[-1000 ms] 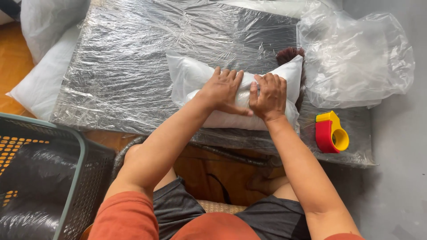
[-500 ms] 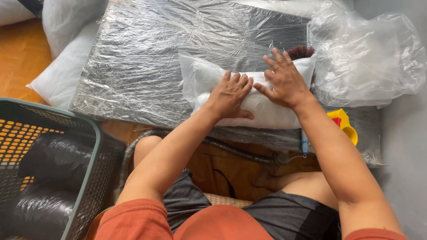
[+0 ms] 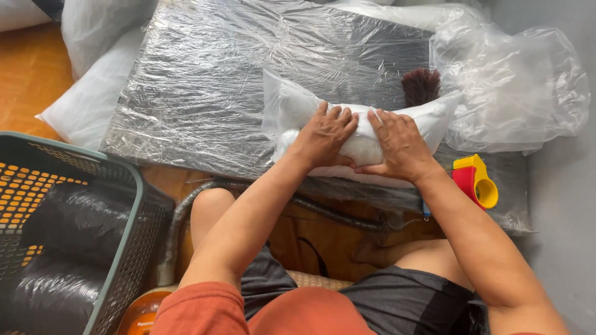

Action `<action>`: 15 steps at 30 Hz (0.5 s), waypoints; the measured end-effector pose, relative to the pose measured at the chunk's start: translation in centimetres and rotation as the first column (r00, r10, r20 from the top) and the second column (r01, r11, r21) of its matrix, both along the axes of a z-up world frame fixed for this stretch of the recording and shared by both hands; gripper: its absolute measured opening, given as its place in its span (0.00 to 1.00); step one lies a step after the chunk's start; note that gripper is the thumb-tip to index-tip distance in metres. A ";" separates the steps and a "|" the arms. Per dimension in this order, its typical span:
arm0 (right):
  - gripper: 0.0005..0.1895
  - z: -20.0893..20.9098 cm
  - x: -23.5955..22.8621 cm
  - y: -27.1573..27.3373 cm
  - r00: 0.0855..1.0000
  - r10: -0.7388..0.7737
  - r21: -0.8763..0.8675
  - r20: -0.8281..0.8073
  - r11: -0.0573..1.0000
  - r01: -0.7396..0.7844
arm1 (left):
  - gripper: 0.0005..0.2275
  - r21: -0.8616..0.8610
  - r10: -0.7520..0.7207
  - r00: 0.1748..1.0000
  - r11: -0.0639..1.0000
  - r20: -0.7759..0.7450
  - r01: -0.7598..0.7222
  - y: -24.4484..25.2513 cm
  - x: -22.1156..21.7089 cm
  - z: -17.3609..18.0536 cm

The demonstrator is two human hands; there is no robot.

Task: The person is vacuum sealing a pillow by placing it in a plastic bag, using a vacuum cleaner to remove the air, and then sealing the bag with tape.

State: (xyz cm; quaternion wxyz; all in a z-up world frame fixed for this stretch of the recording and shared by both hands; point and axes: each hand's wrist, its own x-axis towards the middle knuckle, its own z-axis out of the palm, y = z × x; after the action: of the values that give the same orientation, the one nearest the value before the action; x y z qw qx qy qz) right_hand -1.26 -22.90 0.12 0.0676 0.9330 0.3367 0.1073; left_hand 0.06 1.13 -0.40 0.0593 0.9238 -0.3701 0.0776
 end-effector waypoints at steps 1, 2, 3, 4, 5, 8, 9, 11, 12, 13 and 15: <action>0.70 -0.5 -0.7 -0.5 1.000 0.020 0.025 0.015 0.999 -0.020 | 0.46 -0.004 0.000 1.000 1.000 -0.007 0.000 -0.3 -0.5 -0.6; 0.70 -0.1 -0.7 -0.3 1.000 0.011 0.020 0.005 1.000 -0.011 | 0.46 -0.008 -0.009 1.000 1.000 -0.017 0.009 -0.4 -0.4 -0.8; 0.67 0.2 -0.9 -0.1 0.996 0.052 0.037 0.067 0.998 -0.054 | 0.46 -0.013 -0.006 1.000 1.000 0.007 0.006 -0.4 -0.5 -1.0; 0.65 0.5 -1.2 0.1 0.987 0.091 0.052 0.129 0.994 -0.098 | 0.46 -0.018 -0.002 1.000 1.000 0.031 0.003 -0.4 -0.6 -1.2; 0.65 1.0 -1.5 0.1 0.988 0.080 0.053 0.131 0.995 -0.088 | 0.46 -0.016 -0.013 0.999 1.000 0.033 0.013 -0.3 -1.0 -0.5; 0.61 2.9 -1.4 0.7 0.969 0.113 0.027 0.220 0.992 -0.122 | 0.45 -0.013 -0.005 0.996 1.000 0.093 0.006 0.5 -1.6 1.8; 0.60 3.5 -1.5 0.8 0.960 0.113 0.011 0.256 0.993 -0.119 | 0.46 -0.013 -0.006 0.990 1.000 0.138 0.008 0.6 -1.6 2.5; 0.59 3.6 -1.7 1.0 0.951 0.104 -0.004 0.290 0.994 -0.108 | 0.46 -0.013 -0.015 0.983 1.000 0.180 0.018 0.7 -2.1 2.9; 0.59 3.1 -2.0 1.3 0.948 0.101 -0.001 0.302 0.994 -0.106 | 0.45 0.005 0.004 0.982 1.000 0.190 -0.005 0.9 -2.6 2.7; 0.60 2.9 -1.7 1.6 0.940 0.101 0.003 0.326 0.994 -0.107 | 0.44 0.024 0.026 0.977 0.999 0.213 -0.032 1.1 -2.6 2.8; 0.58 0.0 -2.2 1.1 0.937 0.081 0.053 0.339 0.993 -0.105 | 0.44 0.033 0.020 0.980 0.999 0.196 -0.027 0.5 -2.8 0.3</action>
State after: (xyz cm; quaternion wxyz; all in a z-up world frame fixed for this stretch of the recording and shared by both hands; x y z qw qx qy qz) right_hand -3.47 -21.83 0.11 0.0862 0.8859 0.3599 0.2797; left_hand -2.71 1.62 -0.13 0.0051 0.9169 -0.3646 0.1624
